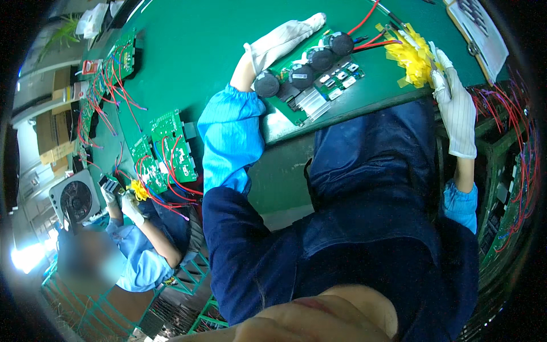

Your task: Manually assemble and connect components on a green printed circuit board including capacitors and wires.

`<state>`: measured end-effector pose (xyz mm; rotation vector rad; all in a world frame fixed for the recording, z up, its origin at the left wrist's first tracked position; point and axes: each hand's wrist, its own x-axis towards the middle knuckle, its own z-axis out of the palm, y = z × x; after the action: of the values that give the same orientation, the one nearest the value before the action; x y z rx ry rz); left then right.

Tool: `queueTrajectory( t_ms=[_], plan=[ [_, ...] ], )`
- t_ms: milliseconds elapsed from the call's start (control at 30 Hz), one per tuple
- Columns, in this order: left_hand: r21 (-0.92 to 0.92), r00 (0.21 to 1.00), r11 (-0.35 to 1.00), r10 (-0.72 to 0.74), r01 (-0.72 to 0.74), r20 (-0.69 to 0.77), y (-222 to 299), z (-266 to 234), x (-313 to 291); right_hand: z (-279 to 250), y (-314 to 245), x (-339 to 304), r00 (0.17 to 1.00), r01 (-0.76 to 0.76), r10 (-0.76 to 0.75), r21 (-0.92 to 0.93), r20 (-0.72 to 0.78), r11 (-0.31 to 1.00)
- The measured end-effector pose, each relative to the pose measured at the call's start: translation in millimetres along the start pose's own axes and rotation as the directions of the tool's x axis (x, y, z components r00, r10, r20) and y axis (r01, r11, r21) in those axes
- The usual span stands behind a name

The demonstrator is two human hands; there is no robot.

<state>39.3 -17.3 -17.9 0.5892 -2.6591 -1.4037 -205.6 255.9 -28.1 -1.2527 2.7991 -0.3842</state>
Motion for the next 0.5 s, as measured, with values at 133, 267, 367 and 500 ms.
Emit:
queueTrajectory(
  t_ms=[133,267,367,500],
  plan=[
    [-0.179,0.987,0.971,0.160,-0.157,0.002,-54,17,38,4,-12,1,0.998,0.067,-0.067,0.022,-0.007,0.997],
    [-0.052,0.975,0.974,0.217,-0.219,-0.042,-100,35,66,12,-18,3,0.995,0.095,-0.095,-0.022,-0.004,0.995],
    [-0.049,0.924,0.925,0.372,-0.377,-0.091,-114,35,69,10,-31,4,0.986,0.162,-0.162,-0.002,-0.044,0.987],
    [-0.087,0.976,0.972,0.216,-0.217,-0.026,-78,28,69,12,-20,2,0.989,0.134,-0.138,-0.079,-0.047,0.988]
  ],
)
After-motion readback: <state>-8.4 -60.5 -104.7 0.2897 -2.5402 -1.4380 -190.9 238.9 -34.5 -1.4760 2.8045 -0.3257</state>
